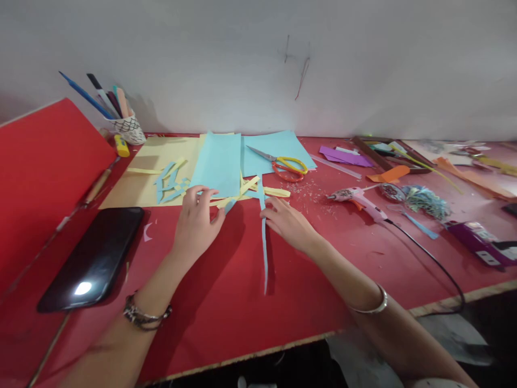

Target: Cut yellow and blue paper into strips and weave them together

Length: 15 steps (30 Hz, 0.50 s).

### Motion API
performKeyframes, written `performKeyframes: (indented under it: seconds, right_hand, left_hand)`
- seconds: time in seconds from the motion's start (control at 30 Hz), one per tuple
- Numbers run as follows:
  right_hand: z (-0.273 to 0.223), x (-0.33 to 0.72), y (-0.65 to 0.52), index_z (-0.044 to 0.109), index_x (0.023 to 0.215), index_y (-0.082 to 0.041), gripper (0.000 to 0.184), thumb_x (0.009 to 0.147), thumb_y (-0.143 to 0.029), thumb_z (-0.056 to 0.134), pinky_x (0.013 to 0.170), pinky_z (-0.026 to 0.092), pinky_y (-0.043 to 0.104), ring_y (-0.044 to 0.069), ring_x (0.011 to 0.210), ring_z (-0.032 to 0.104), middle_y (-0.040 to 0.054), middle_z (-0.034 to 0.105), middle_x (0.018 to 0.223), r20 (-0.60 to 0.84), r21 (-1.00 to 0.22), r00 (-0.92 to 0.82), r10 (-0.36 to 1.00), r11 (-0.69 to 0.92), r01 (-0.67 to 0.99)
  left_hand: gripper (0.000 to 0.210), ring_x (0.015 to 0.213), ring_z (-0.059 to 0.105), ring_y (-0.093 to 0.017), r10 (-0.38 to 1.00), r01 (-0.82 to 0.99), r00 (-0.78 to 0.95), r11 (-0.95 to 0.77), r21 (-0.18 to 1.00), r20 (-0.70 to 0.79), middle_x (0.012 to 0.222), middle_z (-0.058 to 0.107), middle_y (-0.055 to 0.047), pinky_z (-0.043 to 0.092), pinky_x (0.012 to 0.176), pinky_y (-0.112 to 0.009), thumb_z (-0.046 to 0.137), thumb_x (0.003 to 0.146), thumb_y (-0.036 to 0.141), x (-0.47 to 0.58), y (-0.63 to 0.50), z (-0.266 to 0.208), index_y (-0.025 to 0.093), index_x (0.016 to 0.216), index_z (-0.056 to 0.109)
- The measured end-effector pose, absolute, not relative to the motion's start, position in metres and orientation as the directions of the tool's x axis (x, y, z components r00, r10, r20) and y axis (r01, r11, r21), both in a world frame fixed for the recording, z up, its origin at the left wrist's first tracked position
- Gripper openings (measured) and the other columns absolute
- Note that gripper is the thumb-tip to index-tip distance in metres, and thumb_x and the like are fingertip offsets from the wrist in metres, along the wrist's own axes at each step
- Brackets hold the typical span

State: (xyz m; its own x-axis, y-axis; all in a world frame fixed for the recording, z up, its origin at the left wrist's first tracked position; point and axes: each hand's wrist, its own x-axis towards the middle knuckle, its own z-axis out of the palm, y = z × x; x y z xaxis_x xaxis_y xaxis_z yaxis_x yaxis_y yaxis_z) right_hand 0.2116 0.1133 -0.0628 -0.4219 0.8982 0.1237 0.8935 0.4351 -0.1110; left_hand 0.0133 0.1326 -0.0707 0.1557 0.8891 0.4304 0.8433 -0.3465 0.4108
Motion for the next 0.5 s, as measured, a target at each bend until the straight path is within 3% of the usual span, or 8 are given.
performKeyframes:
  seconds: [0.1, 0.23, 0.3, 0.37, 0.5]
  right_hand:
    - [-0.063, 0.212, 0.114, 0.059, 0.081, -0.018, 0.017, 0.082, -0.014, 0.042, 0.065, 0.043, 0.028, 0.018, 0.085, 0.051, 0.0096, 0.051, 0.100, 0.114, -0.165, -0.415, 0.903, 0.429, 0.888]
    - [-0.067, 0.214, 0.115, 0.056, 0.077, -0.017, 0.013, 0.081, -0.016, 0.043, 0.072, 0.044, 0.030, 0.015, 0.083, 0.052, 0.0083, 0.051, 0.097, 0.276, -0.523, -0.337, 0.900, 0.435, 0.733]
    - [-0.068, 0.214, 0.115, 0.054, 0.075, -0.018, 0.010, 0.080, -0.021, 0.045, 0.074, 0.044, 0.031, 0.016, 0.087, 0.052, 0.0073, 0.052, 0.095, 0.345, -0.719, -0.247, 0.905, 0.424, 0.550]
    - [-0.067, 0.213, 0.114, 0.052, 0.074, -0.019, 0.013, 0.081, -0.029, 0.047, 0.076, 0.044, 0.032, 0.016, 0.088, 0.052, 0.0061, 0.054, 0.092, 0.316, -0.871, -0.210, 0.925, 0.371, 0.323]
    - [-0.058, 0.210, 0.105, 0.050, 0.066, -0.019, 0.026, 0.082, -0.038, 0.045, 0.075, 0.045, 0.031, 0.013, 0.076, 0.057, 0.0024, 0.059, 0.080, 0.242, -0.970, -0.377, 0.894, 0.213, -0.117]
  left_hand:
    - [0.023, 0.105, 0.044, -0.024, 0.828, 0.795, 0.212, -0.454, 0.401, 0.519, 0.104, 0.043, -0.010, 0.044, 0.083, -0.038, 0.045, 0.076, 0.019, 0.016, 0.132, -0.071, 0.018, 0.099, 0.048]
    - [0.023, 0.102, 0.044, -0.022, 0.806, 0.708, 0.268, -0.536, 0.459, 0.527, 0.102, 0.043, -0.009, 0.043, 0.087, -0.038, 0.043, 0.078, 0.019, 0.017, 0.130, -0.070, 0.018, 0.100, 0.047]
    - [0.026, 0.103, 0.044, -0.021, 0.815, 0.659, 0.312, -0.556, 0.507, 0.488, 0.105, 0.044, -0.009, 0.043, 0.087, -0.037, 0.043, 0.078, 0.021, 0.017, 0.129, -0.068, 0.017, 0.104, 0.046]
    - [0.032, 0.107, 0.042, -0.021, 0.808, 0.612, 0.388, -0.585, 0.533, 0.442, 0.112, 0.044, -0.009, 0.041, 0.090, -0.037, 0.043, 0.079, 0.024, 0.018, 0.127, -0.066, 0.019, 0.111, 0.043]
    - [0.046, 0.118, 0.033, -0.021, 0.718, 0.494, 0.571, -0.688, 0.532, 0.399, 0.125, 0.041, -0.008, 0.030, 0.098, -0.039, 0.045, 0.079, 0.031, 0.025, 0.119, -0.065, 0.021, 0.123, 0.031]
